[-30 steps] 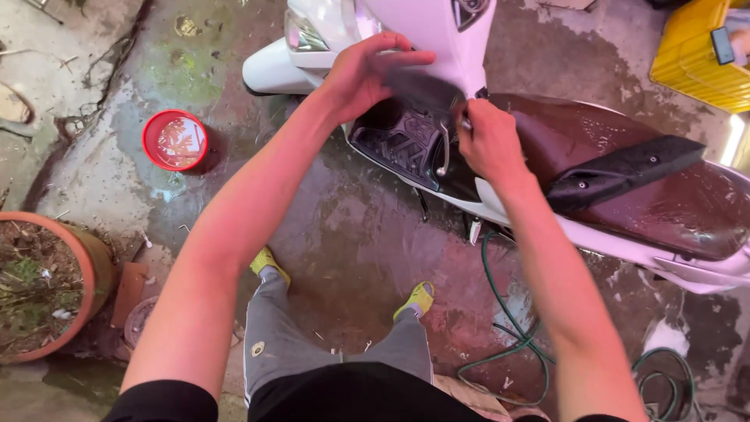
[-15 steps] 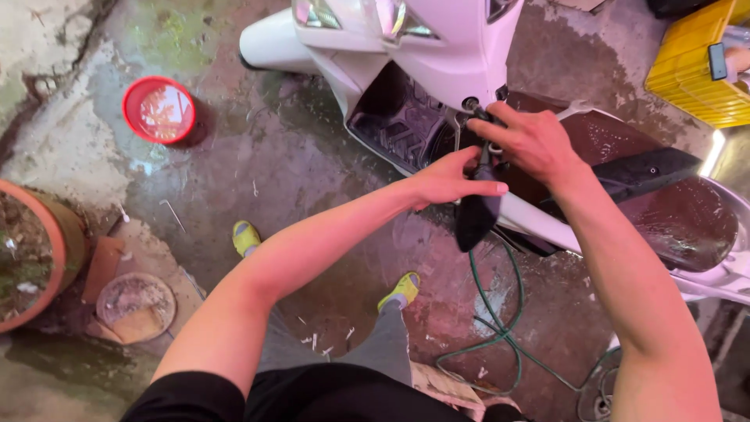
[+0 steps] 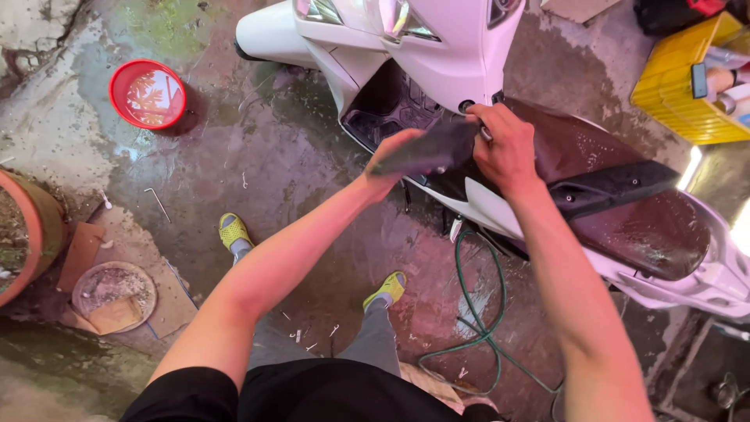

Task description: The person uses a wrench to tighten bolts on the handlebars of a white scooter. They work on both the left and right sides of the handlebars, securing the mirrors and other components.

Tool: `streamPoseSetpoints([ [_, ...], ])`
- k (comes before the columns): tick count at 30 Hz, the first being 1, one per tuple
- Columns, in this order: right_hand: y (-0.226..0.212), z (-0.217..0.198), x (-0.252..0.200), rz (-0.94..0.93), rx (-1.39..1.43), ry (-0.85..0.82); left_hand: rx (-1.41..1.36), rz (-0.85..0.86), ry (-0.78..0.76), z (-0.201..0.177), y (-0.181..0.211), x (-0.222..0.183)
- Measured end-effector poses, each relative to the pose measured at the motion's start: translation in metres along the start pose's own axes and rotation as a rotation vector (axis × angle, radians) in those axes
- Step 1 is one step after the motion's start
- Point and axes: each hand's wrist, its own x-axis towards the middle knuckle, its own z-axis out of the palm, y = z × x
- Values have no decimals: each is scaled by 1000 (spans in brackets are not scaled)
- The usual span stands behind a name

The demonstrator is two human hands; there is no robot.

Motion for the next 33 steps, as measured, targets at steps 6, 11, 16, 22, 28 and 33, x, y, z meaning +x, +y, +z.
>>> streamPoseSetpoints([
  [6,-13,28,-9,189,125,254,619,1084,437,15,-13,56],
  [11,-57,16,17,664,70,372,665,1218,345,35,25,55],
  [16,-62,19,21,731,90,450,685,1323,428,41,31,58],
  [22,-67,7,20,818,224,409,710,1353,454,42,29,56],
  [28,-55,-20,5,675,43,155,695,1375,405,37,19,66],
  [33,-73,-72,24,219,-179,35,636,1331,342,35,24,62],
])
